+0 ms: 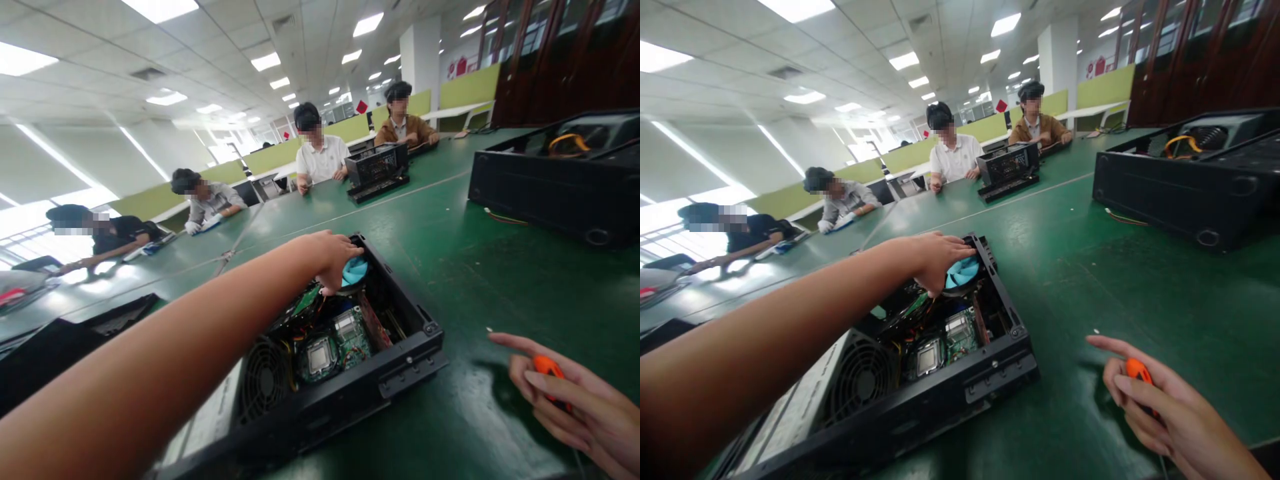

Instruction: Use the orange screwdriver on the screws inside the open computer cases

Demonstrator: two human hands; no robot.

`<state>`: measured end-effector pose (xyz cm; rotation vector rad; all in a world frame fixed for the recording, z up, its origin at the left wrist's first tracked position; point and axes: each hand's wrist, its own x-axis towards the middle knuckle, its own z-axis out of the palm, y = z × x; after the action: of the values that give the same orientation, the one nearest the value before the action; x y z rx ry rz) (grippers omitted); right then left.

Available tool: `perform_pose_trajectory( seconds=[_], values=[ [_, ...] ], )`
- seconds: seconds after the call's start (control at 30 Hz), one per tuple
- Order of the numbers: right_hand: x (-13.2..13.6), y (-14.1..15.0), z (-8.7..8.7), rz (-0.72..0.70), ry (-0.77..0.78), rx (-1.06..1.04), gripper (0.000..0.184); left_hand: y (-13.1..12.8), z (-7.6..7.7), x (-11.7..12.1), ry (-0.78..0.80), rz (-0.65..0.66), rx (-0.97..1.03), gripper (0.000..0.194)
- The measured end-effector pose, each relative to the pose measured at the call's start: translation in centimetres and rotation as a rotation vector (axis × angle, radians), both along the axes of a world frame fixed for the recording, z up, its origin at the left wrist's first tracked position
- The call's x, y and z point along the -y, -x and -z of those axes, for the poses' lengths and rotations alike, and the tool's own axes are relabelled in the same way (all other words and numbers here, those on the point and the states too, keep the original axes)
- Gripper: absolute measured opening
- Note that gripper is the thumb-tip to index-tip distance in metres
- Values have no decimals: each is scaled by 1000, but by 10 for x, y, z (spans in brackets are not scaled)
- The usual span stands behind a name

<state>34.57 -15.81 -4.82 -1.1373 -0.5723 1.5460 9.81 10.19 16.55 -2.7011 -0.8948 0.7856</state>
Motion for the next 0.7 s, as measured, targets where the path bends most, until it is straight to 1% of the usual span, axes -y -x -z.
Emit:
perform_pose_trajectory(
  seconds=[0.07,0.2,0.27,0.33,0.37,0.4,0.5,0.53,0.57,0.6,0.63,0.7],
  values=[
    [-1,0,-1,-19,5,6,55,-6,-2,0,-29,14,-62,106],
    [-2,2,-3,-43,-38,19,53,-13,-1,1,-31,72,-67,98],
    [-2,1,-1,-55,-54,22,52,-11,-2,3,-32,113,-58,93],
    [-1,0,2,-68,-56,19,52,-3,-6,7,-63,170,-45,91],
    [-1,0,3,-73,-52,14,53,2,-9,10,-86,204,-27,87],
    [0,1,5,-69,-47,10,54,9,-13,14,-112,239,5,79],
    [1,3,8,-42,-31,-2,58,27,-26,26,-170,316,137,49],
    [1,3,10,-36,-25,-8,59,31,-29,29,-165,325,166,46],
    [1,4,11,-35,-20,-18,58,34,-30,32,-143,324,174,48],
    [2,4,13,-45,-18,-32,57,34,-30,33,-104,314,161,56],
    [2,5,14,-53,-14,-46,55,33,-28,34,-59,287,132,67],
    [2,5,17,-49,-10,-60,52,23,-20,31,11,184,60,92]
  ],
)
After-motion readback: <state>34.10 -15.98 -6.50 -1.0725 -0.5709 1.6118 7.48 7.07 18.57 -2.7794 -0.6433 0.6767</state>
